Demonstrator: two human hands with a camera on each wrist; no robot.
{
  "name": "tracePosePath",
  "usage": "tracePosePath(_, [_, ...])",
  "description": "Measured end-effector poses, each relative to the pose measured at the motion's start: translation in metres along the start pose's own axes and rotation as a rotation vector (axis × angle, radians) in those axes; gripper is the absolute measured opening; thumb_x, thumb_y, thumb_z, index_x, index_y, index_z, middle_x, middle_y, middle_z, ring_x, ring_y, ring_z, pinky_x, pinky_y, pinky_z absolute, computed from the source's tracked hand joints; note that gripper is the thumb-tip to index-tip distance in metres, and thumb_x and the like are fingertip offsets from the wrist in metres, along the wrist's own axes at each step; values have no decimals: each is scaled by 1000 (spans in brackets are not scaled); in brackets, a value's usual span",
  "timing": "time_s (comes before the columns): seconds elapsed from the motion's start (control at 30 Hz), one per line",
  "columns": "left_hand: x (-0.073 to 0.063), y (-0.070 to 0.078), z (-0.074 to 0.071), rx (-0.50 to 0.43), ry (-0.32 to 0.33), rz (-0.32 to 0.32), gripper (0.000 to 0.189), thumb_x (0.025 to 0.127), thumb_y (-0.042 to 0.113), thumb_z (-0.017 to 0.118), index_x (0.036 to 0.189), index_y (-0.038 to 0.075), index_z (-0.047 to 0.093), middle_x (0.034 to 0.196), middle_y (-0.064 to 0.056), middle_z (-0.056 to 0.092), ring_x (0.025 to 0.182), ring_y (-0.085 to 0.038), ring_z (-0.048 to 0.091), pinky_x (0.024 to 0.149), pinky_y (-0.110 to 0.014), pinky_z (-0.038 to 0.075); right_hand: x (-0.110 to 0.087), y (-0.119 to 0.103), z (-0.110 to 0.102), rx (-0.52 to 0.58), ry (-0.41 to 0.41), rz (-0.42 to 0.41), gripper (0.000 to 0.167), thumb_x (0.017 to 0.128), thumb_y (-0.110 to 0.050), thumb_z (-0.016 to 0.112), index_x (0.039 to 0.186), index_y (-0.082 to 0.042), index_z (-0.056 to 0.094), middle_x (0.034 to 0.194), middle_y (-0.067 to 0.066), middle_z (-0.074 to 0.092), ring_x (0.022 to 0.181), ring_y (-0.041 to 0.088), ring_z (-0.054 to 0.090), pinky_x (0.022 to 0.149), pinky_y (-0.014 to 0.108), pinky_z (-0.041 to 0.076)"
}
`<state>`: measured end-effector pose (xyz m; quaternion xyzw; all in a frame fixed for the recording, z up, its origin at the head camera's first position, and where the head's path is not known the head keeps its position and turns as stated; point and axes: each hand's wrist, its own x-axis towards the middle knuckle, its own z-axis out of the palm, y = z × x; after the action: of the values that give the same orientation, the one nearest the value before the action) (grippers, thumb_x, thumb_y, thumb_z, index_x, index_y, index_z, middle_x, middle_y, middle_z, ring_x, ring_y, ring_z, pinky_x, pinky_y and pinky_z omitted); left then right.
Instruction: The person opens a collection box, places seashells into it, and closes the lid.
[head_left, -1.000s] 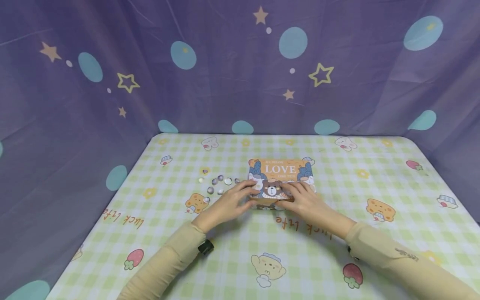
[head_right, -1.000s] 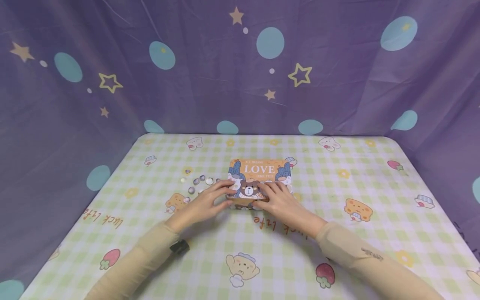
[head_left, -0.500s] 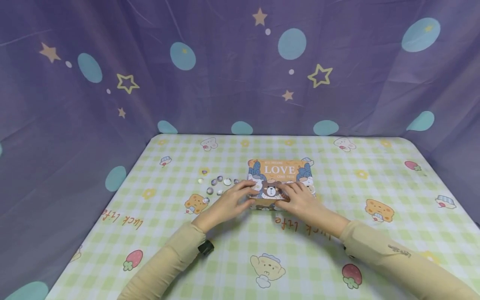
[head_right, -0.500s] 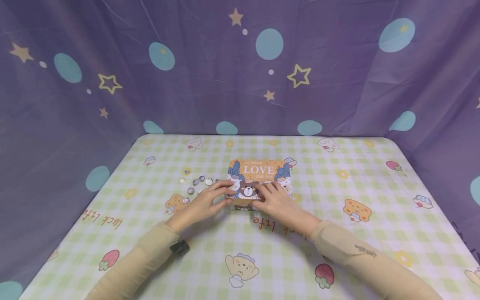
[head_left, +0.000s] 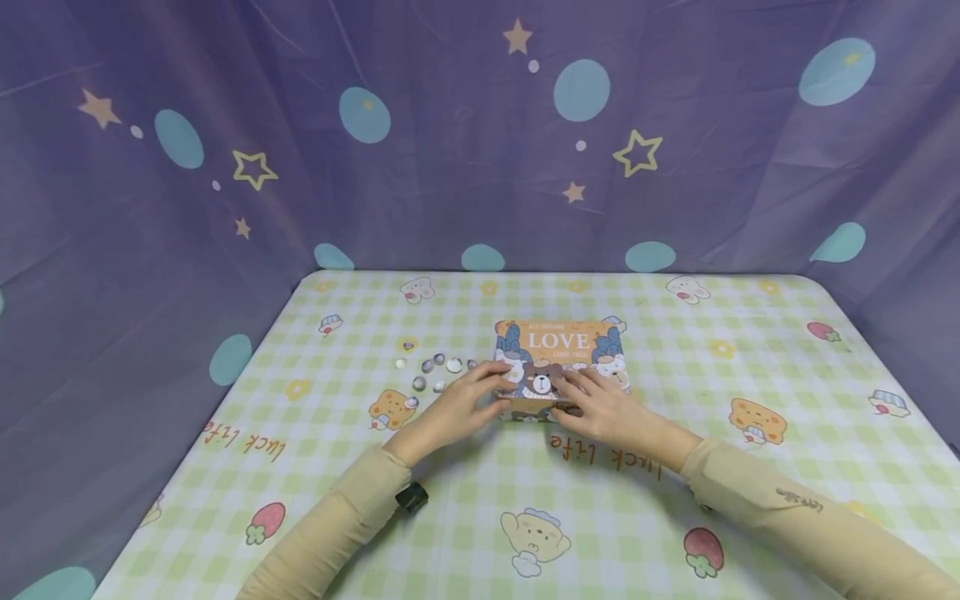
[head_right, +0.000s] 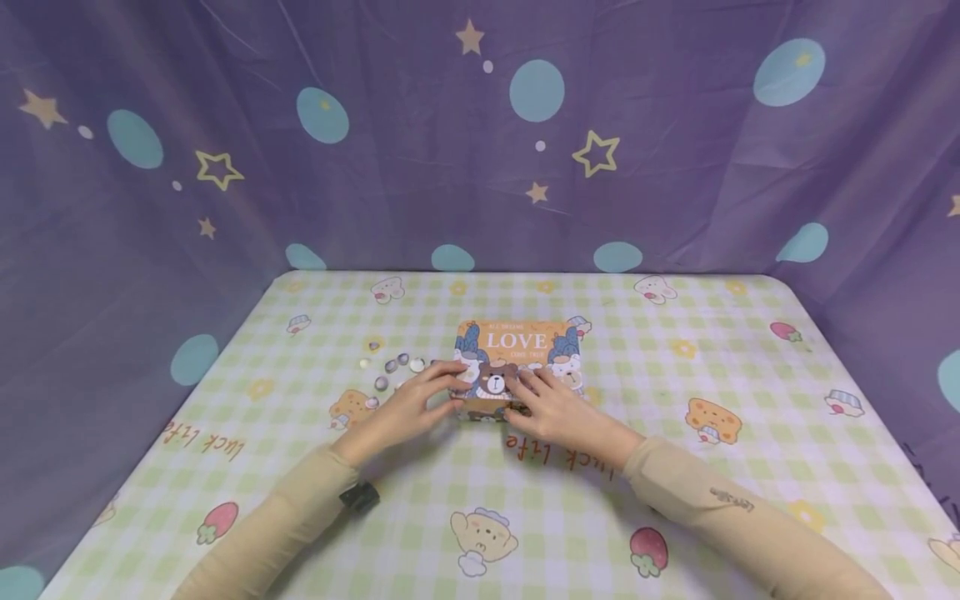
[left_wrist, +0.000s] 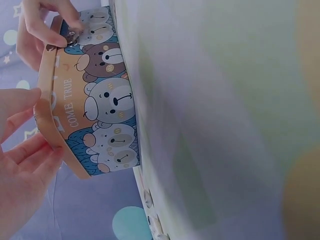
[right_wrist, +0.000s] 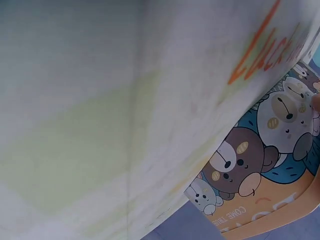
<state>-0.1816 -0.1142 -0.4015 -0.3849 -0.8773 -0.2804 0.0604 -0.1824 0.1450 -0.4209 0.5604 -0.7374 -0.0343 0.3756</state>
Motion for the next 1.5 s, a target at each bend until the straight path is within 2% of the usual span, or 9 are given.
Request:
tracePosePath(0.1, [0, 0, 0, 0, 3, 4, 21, 86, 18, 58, 105, 12, 61, 128, -7, 45, 115, -21, 45, 96, -30, 37, -2, 0, -1, 41, 10, -4, 26, 86, -1, 41, 101, -11, 60, 110, 21, 55, 97, 36, 55, 80, 44, 47])
tracePosePath(0.2, [0, 0, 0, 0, 3, 6, 21, 86, 18, 58, 105, 11, 60, 128, -7, 45, 114, -21, 46, 96, -30, 37, -1, -1, -4, 118, 44, 27, 26, 78, -3, 48, 99, -10, 63, 110, 21, 55, 98, 35, 55, 82, 44, 46])
tracePosePath(0.47, [0, 0, -1, -10, -1, 5, 21, 86, 16, 57, 106, 11, 60, 128, -8, 45, 116, -21, 45, 96, -29, 36, 2, -2, -12, 275, 126, 107, 31, 93, -9, 33, 99, -4, 63, 110, 19, 56, 95, 32, 57, 81, 45, 46])
tracePosePath(0.77, [1, -1, 0, 1, 19, 35, 22, 85, 13, 58, 107, 10, 61, 127, -10, 46, 116, -22, 45, 96, -28, 37, 3, -2, -13, 288, 165, 153, 24, 91, -8, 38, 88, -3, 61, 104, 15, 59, 93, 29, 57, 80, 41, 48])
tracePosePath(0.93, [2, -2, -1, -7, 62, 62, 24, 83, 11, 60, 108, 9, 61, 126, -11, 47, 116, -23, 45, 96, -29, 37, 8, -1, -14, 273, 195, 191, 23, 91, -8, 38, 88, 0, 59, 102, 14, 60, 91, 27, 58, 80, 39, 48])
tracePosePath(1.17, [9, -3, -5, -16, 159, 128, 26, 82, 9, 61, 108, 6, 60, 121, -13, 51, 112, -24, 49, 94, -29, 38, 19, 8, -22, 309, 202, 304, 20, 91, -13, 46, 84, -1, 59, 94, 12, 61, 84, 23, 59, 76, 34, 49])
tracePosePath(1.33, [16, -4, -13, -42, 223, 172, 28, 80, 9, 63, 107, 5, 60, 116, -14, 54, 108, -24, 51, 93, -27, 39, 25, 17, -29, 366, 201, 392, 12, 86, -13, 56, 85, -1, 60, 93, 12, 62, 81, 23, 60, 73, 34, 49])
tracePosePath(1.5, [22, -1, -20, -27, 252, 167, 26, 80, 10, 63, 106, 6, 61, 113, -11, 57, 106, -21, 53, 93, -24, 38, 30, 26, -34, 362, 180, 486, 14, 75, -10, 68, 86, -5, 60, 82, 5, 62, 70, 16, 58, 60, 28, 49])
